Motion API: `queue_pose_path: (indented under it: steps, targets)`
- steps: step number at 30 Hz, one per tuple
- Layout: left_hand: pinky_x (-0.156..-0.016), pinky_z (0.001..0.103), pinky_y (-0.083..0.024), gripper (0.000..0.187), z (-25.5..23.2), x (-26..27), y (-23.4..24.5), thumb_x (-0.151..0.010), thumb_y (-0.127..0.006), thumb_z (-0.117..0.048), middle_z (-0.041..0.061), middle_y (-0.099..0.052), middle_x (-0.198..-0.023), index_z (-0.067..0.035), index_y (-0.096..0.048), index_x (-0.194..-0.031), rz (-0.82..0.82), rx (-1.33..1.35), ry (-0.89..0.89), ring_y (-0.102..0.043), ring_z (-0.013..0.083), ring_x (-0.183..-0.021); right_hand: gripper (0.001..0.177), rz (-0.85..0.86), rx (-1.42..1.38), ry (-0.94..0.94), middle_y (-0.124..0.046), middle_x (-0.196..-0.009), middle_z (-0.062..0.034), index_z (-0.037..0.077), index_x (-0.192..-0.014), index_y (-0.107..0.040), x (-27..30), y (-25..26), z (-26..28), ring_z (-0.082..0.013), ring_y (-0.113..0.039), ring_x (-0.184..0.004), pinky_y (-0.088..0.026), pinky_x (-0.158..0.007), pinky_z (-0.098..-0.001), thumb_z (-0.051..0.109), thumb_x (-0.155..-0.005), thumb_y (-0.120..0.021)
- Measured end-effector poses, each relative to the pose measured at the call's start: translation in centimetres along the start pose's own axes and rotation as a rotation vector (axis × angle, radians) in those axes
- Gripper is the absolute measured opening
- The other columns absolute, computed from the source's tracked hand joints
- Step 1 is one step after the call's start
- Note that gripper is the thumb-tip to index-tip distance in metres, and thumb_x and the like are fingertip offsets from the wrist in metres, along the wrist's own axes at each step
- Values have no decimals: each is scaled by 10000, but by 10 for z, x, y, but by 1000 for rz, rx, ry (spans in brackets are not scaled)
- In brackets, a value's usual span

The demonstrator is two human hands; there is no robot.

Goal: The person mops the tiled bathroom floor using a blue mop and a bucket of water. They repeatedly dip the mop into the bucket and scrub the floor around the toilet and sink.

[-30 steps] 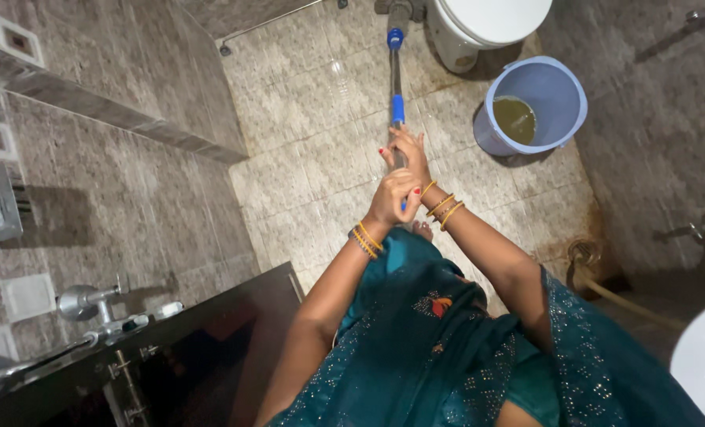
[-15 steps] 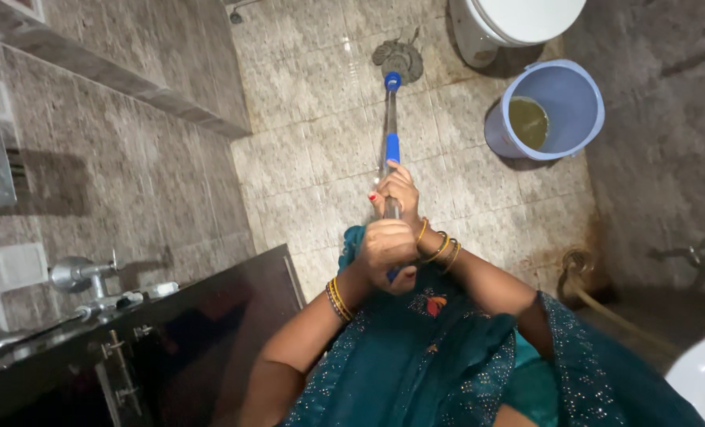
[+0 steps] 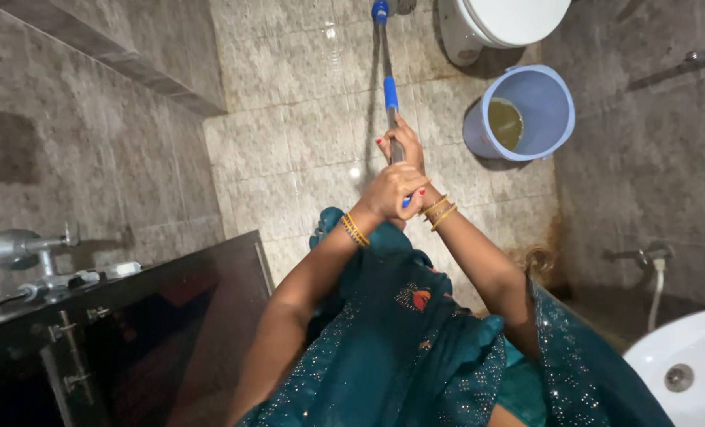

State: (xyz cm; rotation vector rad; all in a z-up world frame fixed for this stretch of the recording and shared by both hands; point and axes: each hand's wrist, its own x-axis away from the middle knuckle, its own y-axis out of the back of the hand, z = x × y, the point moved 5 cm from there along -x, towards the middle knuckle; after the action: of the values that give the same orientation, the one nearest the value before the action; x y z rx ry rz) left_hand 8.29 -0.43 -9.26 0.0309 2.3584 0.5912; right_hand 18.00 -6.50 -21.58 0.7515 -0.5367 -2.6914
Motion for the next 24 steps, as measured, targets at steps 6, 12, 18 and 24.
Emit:
queue_pose_path:
  steps: [6, 12, 18, 24]
  targets:
    - [-701, 453, -502, 116, -85, -9, 39, -762, -611, -121, 162, -537, -690, -21, -570, -720, -48, 32, 115, -569, 350, -680, 183, -41, 91, 112, -725, -1200, -209, 39, -904, -595, 16, 30, 106, -430, -562, -1306, -399, -1108, -537, 111, -891, -763]
    - [-591, 424, -451, 303, -107, -14, 49, -853, -709, -278, 109, -514, -647, -72, -558, -691, -82, 138, -74, -552, 317, -607, 247, -17, -236, 193, -635, -815, -60, 69, -824, -532, 24, 19, 102, -230, -657, -818, -566, -995, -461, 42, -929, -754]
    - [-633, 427, -476, 327, -57, -1, 41, -813, -723, -287, 112, -520, -673, -60, -527, -682, -73, 11, -59, -575, 314, -651, 257, 122, -110, 293, -603, -852, -103, 50, -829, -529, 4, 6, 58, -321, -632, -875, -551, -976, -455, 42, -940, -761]
    - [-752, 447, -514, 51, -8, -11, 28, -801, -579, -56, 166, -563, -759, -6, -580, -788, -172, -15, 121, -587, 362, -752, 317, -5, 333, 190, -620, -1139, -195, 59, -1102, -621, -27, -2, 35, -431, -544, -1152, -406, -1009, -511, 59, -833, -790]
